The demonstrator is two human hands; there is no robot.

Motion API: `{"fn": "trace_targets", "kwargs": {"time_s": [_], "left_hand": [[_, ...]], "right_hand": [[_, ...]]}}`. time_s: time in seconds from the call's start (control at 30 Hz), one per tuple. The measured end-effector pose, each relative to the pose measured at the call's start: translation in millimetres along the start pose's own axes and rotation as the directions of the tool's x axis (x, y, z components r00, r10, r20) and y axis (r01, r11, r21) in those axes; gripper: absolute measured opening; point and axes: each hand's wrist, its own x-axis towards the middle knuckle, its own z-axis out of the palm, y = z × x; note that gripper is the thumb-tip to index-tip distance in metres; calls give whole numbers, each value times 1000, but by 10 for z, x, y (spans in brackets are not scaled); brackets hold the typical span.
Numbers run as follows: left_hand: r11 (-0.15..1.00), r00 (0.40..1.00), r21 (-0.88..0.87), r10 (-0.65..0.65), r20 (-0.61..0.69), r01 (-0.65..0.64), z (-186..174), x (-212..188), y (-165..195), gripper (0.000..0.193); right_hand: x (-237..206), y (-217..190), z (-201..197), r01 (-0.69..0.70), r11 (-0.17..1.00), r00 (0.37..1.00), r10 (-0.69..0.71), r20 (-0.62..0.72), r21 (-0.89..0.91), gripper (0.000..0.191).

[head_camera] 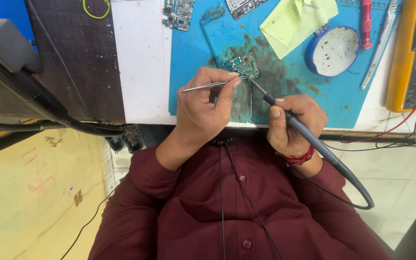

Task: The person uses a hot air gun and tweezers to remove a small component from a circuit board, then uses a soldering iron and solder to reattach it. They apply flux from a yellow bottle to the soldered area.

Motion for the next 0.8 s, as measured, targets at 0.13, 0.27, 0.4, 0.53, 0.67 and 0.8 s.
{"fn": "trace_targets", "kwargs": {"time_s": [0.13, 0.27, 0.4, 0.53, 0.67, 0.8], "left_hand": [[1000, 1000, -4, 3, -6, -3, 7, 1, -9, 11], [1000, 1000, -4, -2, -3, 2, 10, -3, -13, 11], [1000, 1000, -9, -10, 0, 10, 10, 2, -14, 11], [1000, 1000, -23, -6, 2, 6, 8, 3, -11, 11], [1000, 1000, -17, -10, 2, 10, 6, -1, -9, 11], [1000, 1000, -25, -7, 7, 7, 1, -1, -13, 11]], "right_hand": [[2, -6, 1, 0, 1000, 1000, 0, 4, 2, 13], [8, -4, 3, 0, 1000, 1000, 0, -1, 18, 13], [11, -2, -4, 2, 1000, 1000, -2, 9, 13, 12], [13, -3, -5, 8, 1000, 1000, -8, 9, 7, 12], [17, -4, -6, 7, 1000, 1000, -7, 6, 2, 13], [14, -10, -6, 2, 1000, 1000, -2, 8, -6, 12]]}}
